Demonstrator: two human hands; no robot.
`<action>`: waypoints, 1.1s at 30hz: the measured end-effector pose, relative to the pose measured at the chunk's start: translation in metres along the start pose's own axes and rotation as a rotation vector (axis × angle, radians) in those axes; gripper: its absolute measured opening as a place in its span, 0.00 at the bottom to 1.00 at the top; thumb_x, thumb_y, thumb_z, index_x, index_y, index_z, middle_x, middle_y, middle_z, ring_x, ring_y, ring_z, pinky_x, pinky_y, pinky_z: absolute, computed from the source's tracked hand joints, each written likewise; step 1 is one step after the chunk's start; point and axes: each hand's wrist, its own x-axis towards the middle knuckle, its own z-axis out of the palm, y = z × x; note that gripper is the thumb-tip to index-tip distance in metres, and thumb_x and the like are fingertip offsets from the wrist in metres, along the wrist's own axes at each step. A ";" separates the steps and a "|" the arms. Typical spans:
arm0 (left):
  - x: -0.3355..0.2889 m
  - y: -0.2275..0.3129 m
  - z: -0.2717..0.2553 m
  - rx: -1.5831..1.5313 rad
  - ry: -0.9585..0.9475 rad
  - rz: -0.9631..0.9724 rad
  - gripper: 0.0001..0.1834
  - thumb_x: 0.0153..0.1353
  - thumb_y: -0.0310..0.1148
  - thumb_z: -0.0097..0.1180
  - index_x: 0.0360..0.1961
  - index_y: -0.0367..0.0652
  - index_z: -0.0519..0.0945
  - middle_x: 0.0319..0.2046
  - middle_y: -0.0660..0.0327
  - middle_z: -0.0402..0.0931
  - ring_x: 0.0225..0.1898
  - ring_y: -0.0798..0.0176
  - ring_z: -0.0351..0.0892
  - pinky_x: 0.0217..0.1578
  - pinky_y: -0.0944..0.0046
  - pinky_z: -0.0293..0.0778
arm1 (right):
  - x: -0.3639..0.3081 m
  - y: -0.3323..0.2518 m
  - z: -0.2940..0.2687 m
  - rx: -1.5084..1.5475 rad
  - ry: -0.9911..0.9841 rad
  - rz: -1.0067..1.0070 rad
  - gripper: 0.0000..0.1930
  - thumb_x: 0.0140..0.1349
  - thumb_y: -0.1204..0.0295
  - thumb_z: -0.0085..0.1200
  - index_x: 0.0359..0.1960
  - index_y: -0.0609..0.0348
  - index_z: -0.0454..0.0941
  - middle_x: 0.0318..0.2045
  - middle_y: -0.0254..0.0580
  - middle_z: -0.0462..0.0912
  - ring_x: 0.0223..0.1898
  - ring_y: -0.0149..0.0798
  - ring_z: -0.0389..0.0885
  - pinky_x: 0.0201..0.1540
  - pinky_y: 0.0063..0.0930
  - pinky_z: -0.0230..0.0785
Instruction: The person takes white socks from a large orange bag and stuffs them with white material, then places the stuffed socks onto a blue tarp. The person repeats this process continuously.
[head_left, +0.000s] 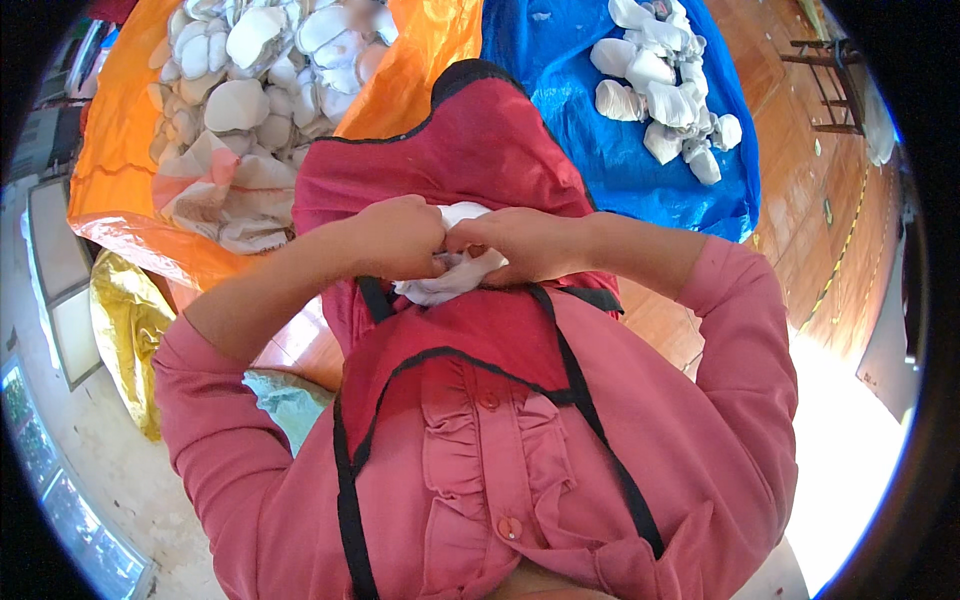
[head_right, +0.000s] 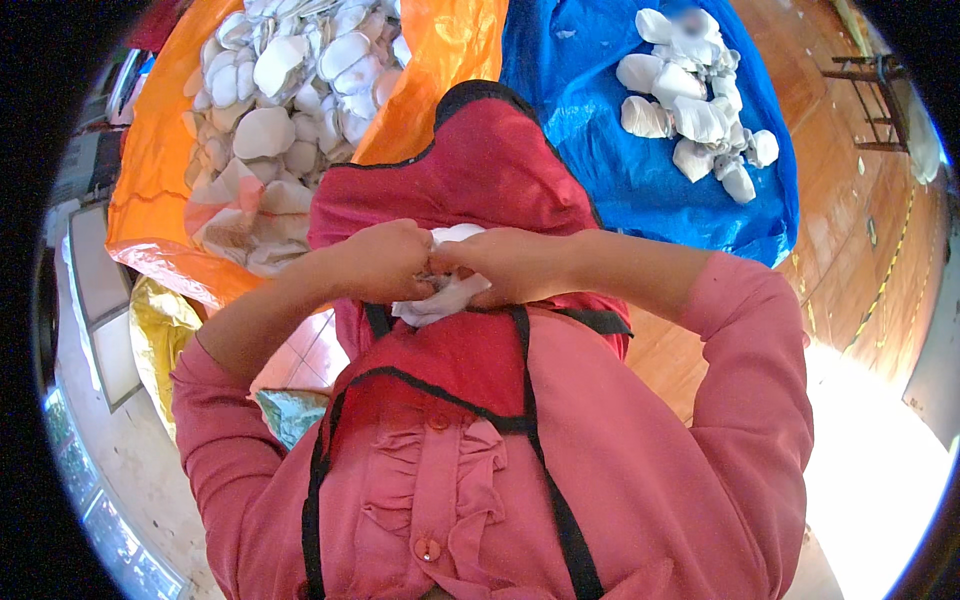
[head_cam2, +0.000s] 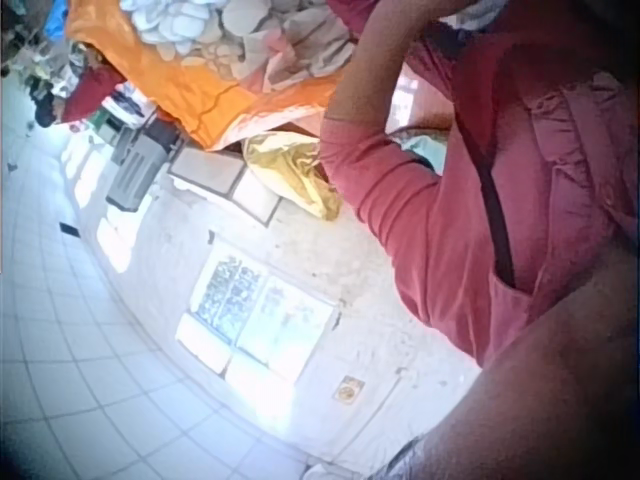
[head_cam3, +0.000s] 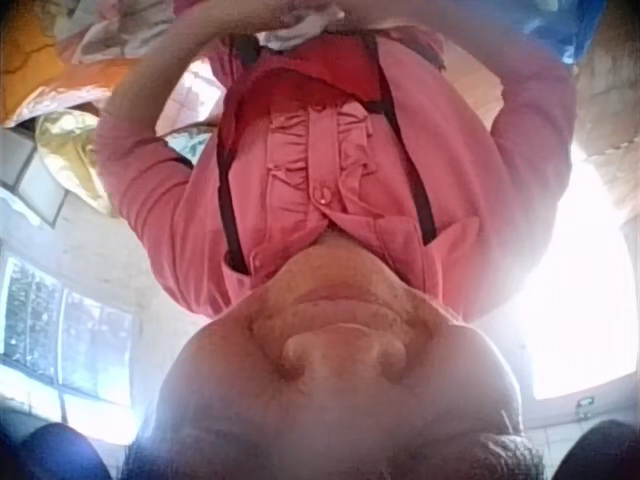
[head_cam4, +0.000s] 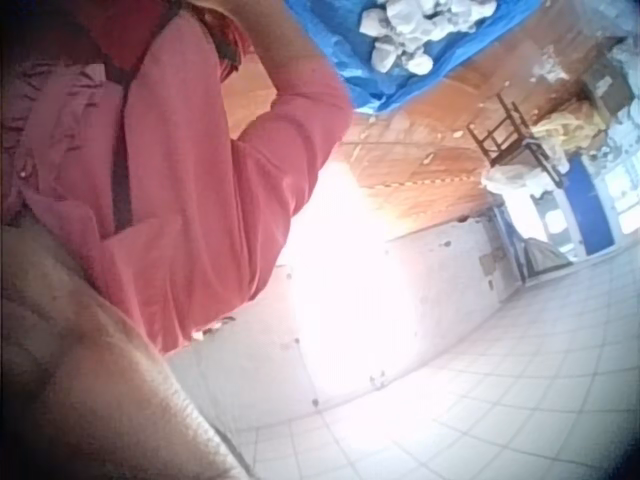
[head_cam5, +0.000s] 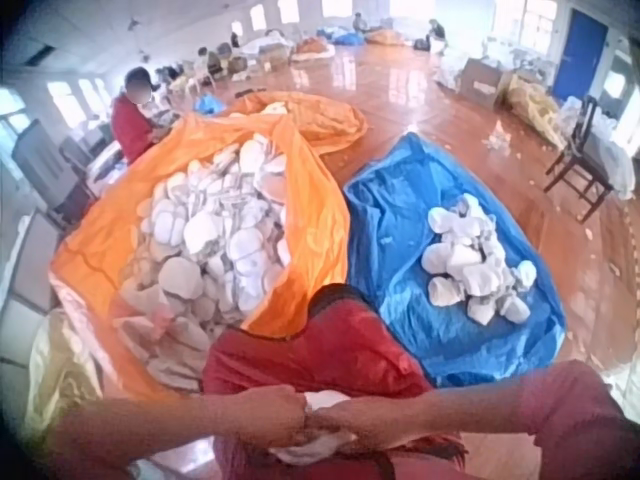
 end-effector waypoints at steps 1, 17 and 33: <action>0.002 -0.003 -0.006 -0.094 -0.096 -0.051 0.17 0.49 0.41 0.61 0.35 0.41 0.85 0.29 0.46 0.80 0.34 0.45 0.80 0.37 0.50 0.74 | 0.005 0.000 0.002 -0.027 0.026 -0.039 0.24 0.54 0.74 0.61 0.54 0.55 0.69 0.45 0.53 0.79 0.50 0.52 0.79 0.51 0.40 0.71; 0.009 -0.030 0.027 -0.616 -0.121 -0.025 0.20 0.46 0.32 0.62 0.43 0.43 0.80 0.34 0.51 0.81 0.37 0.52 0.81 0.40 0.56 0.74 | 0.009 0.002 0.007 -0.049 0.169 -0.164 0.19 0.52 0.70 0.64 0.46 0.57 0.73 0.41 0.49 0.78 0.46 0.52 0.77 0.49 0.39 0.70; -0.003 -0.001 0.032 -0.141 0.183 0.065 0.12 0.52 0.36 0.56 0.34 0.40 0.82 0.33 0.51 0.75 0.37 0.45 0.77 0.40 0.50 0.74 | -0.004 0.023 0.012 -0.256 0.232 -0.327 0.24 0.47 0.71 0.67 0.47 0.52 0.72 0.45 0.43 0.76 0.52 0.51 0.73 0.56 0.44 0.66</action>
